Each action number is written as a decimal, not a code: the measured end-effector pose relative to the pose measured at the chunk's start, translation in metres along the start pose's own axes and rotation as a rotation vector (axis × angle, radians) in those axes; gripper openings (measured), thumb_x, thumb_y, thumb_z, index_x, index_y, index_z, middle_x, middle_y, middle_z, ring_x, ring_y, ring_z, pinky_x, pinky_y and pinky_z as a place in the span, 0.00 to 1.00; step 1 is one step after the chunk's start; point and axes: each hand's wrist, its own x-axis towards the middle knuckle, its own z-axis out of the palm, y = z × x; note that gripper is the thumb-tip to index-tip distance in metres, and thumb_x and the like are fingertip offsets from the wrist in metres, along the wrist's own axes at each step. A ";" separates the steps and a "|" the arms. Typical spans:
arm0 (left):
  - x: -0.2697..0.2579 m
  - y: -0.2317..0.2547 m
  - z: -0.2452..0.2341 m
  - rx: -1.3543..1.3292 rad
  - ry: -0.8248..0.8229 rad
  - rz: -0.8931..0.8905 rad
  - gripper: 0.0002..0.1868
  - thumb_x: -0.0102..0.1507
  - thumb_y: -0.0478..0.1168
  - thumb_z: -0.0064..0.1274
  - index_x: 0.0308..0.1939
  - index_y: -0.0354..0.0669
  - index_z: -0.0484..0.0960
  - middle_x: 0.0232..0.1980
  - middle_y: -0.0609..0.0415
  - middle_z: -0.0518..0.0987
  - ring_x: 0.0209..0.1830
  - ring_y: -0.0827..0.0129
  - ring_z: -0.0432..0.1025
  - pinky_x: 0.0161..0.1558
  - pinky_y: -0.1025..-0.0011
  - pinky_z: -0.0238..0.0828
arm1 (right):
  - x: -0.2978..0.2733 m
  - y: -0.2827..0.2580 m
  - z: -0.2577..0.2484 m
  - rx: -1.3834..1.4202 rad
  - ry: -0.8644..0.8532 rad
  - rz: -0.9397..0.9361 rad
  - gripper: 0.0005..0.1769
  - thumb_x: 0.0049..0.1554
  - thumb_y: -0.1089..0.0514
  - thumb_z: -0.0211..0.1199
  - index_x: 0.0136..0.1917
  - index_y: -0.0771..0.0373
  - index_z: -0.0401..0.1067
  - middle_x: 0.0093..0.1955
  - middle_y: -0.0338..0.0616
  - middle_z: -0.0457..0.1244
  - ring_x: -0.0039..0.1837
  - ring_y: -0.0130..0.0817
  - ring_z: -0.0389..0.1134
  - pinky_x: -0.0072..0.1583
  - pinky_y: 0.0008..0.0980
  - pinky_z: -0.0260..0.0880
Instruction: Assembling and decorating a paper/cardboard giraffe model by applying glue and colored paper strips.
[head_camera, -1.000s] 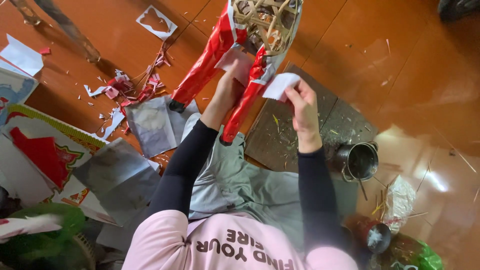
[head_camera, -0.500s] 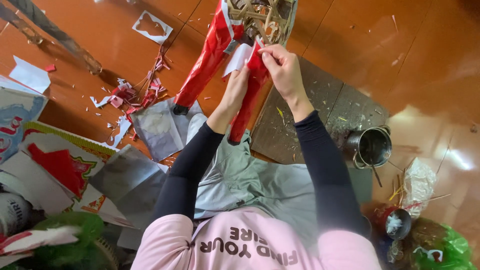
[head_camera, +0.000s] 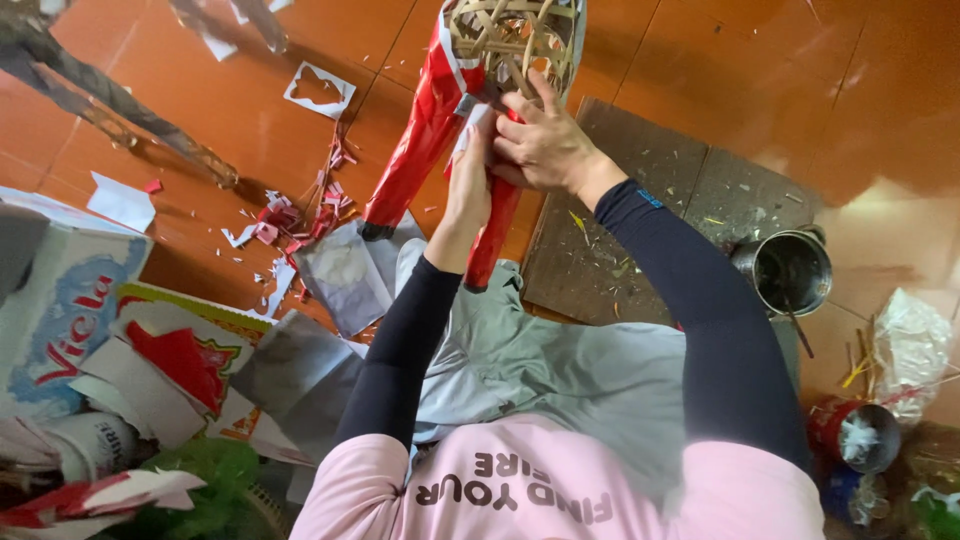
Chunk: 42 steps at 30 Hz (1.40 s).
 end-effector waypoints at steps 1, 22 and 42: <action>0.002 -0.001 -0.001 0.065 -0.026 0.063 0.26 0.77 0.49 0.35 0.75 0.38 0.66 0.75 0.50 0.68 0.75 0.64 0.62 0.74 0.65 0.58 | -0.002 0.001 0.007 0.033 -0.143 -0.001 0.12 0.69 0.47 0.55 0.53 0.46 0.79 0.61 0.30 0.67 0.80 0.39 0.55 0.84 0.59 0.19; -0.025 0.011 0.044 1.697 -0.170 0.646 0.39 0.65 0.31 0.51 0.77 0.68 0.60 0.80 0.24 0.40 0.55 0.34 0.69 0.52 0.55 0.77 | -0.009 -0.075 -0.049 0.998 0.567 0.982 0.23 0.68 0.55 0.55 0.69 0.75 0.63 0.68 0.62 0.59 0.69 0.52 0.62 0.66 0.46 0.65; 0.002 0.022 0.022 1.257 -0.181 0.229 0.54 0.67 0.55 0.59 0.81 0.41 0.35 0.52 0.32 0.83 0.50 0.44 0.82 0.48 0.58 0.80 | -0.020 -0.045 0.129 1.568 0.832 1.627 0.10 0.65 0.54 0.58 0.54 0.61 0.74 0.36 0.44 0.65 0.28 0.25 0.59 0.28 0.23 0.57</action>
